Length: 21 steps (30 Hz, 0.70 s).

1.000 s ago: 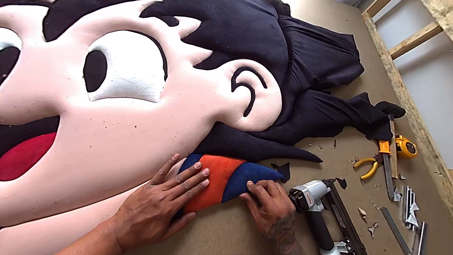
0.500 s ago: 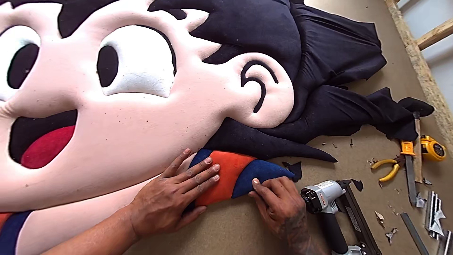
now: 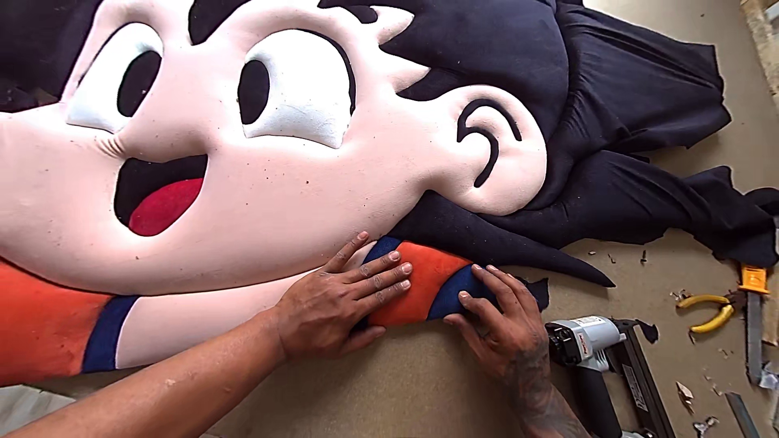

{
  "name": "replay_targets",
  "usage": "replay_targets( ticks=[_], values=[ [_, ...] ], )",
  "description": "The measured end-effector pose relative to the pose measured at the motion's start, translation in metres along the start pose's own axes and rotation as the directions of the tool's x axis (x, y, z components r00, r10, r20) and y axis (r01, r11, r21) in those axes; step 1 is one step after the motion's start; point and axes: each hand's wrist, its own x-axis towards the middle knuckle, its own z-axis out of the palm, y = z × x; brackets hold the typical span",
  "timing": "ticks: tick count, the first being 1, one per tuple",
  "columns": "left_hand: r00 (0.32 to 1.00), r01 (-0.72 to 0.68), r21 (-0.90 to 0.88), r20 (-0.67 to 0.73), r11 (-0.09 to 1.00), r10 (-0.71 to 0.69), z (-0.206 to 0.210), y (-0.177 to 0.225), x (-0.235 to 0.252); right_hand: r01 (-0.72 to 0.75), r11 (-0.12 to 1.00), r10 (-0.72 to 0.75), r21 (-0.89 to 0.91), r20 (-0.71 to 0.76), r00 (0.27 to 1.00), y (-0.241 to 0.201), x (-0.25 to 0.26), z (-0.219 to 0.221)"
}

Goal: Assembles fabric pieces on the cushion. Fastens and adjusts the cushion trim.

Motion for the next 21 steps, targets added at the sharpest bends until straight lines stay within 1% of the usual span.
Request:
replay_targets(
  ticks=[3,8,9,12,14,21],
  values=[
    [1.000,0.000,0.012,0.000,1.000,0.000,0.000,-0.001,0.000,0.007,1.000,-0.007,0.003,-0.025,1.000,0.000,-0.001,0.003],
    [1.000,-0.007,0.006,0.012,1.000,0.007,0.000,-0.001,0.000,0.035,0.999,-0.034,0.030,-0.014,0.999,0.004,0.001,-0.004],
    [1.000,-0.005,0.003,0.014,1.000,0.005,0.000,-0.002,0.000,0.021,1.000,-0.021,-0.006,-0.016,1.000,0.004,0.000,-0.008],
    [1.000,-0.004,0.001,0.012,1.000,0.004,-0.001,-0.002,0.000,-0.091,0.984,0.086,-0.152,-0.038,0.996,0.007,-0.005,-0.019],
    [1.000,-0.006,-0.006,0.005,1.000,0.006,0.000,-0.002,0.000,-0.135,0.970,0.133,-0.203,-0.025,0.991,0.008,-0.006,-0.019],
    [1.000,-0.004,-0.016,-0.017,1.000,0.004,-0.002,-0.001,0.004,-0.174,0.965,0.170,-0.194,-0.038,0.985,0.006,0.001,-0.010]
  ],
)
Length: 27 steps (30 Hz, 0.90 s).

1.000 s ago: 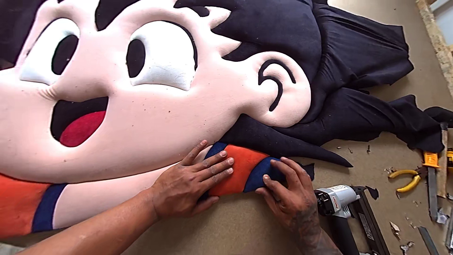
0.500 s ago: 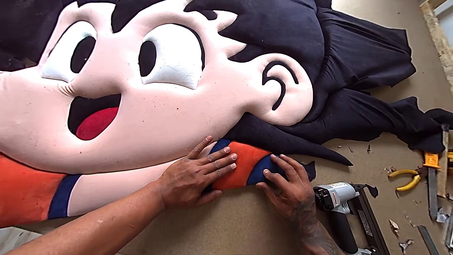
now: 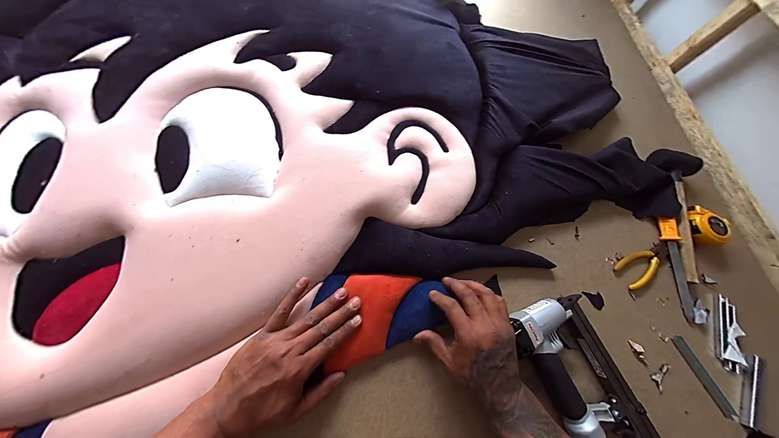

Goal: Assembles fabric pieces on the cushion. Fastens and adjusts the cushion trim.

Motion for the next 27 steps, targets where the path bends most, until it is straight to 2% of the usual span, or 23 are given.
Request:
replay_targets(
  ticks=[7,10,12,16,22,27],
  values=[
    [0.998,-0.002,-0.043,0.062,0.999,0.005,-0.007,0.000,0.008,-0.033,0.999,0.033,0.004,0.006,0.999,-0.009,0.002,-0.002],
    [0.996,0.078,-0.103,-0.031,0.992,-0.082,-0.004,0.014,0.029,-0.023,1.000,0.023,-0.005,0.087,0.996,-0.023,0.008,-0.016],
    [0.981,0.163,-0.044,-0.098,0.986,-0.167,0.004,0.028,0.047,-0.026,1.000,0.025,0.000,0.168,0.985,-0.036,0.012,-0.026],
    [0.956,0.255,0.034,-0.158,0.966,-0.246,0.024,0.047,0.078,-0.004,0.999,0.005,-0.051,0.017,1.000,-0.045,0.002,-0.006],
    [0.976,0.167,0.045,-0.151,0.985,-0.159,0.029,0.040,0.079,-0.037,0.994,0.045,-0.102,0.071,0.996,-0.054,0.005,-0.008],
    [0.989,0.123,0.059,-0.085,0.991,-0.118,0.025,0.037,0.078,-0.014,0.994,0.021,-0.105,0.062,0.998,-0.053,0.003,-0.006]
  ],
)
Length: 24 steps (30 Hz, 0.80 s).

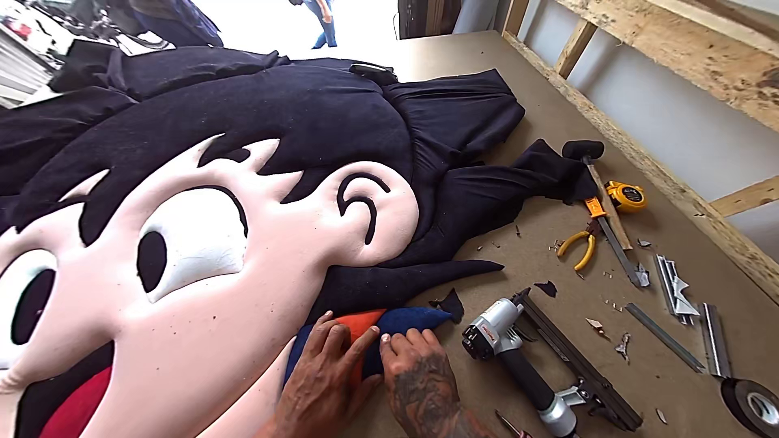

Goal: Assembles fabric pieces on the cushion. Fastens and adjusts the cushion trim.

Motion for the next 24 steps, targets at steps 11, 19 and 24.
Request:
replay_targets(
  ticks=[11,19,24],
  values=[
    [0.999,-0.045,-0.073,-0.017,0.996,0.043,0.000,-0.005,0.002,0.059,0.990,-0.050,0.129,-0.067,0.996,0.017,-0.006,0.011],
    [0.998,0.001,-0.106,0.065,0.994,0.006,-0.006,-0.002,0.002,-0.085,0.981,0.086,0.176,-0.001,0.996,0.086,-0.023,-0.057],
    [0.996,0.005,-0.129,0.086,0.992,0.006,-0.007,-0.003,0.003,-0.063,0.997,0.065,0.043,-0.043,0.997,0.151,-0.077,-0.050]
  ],
)
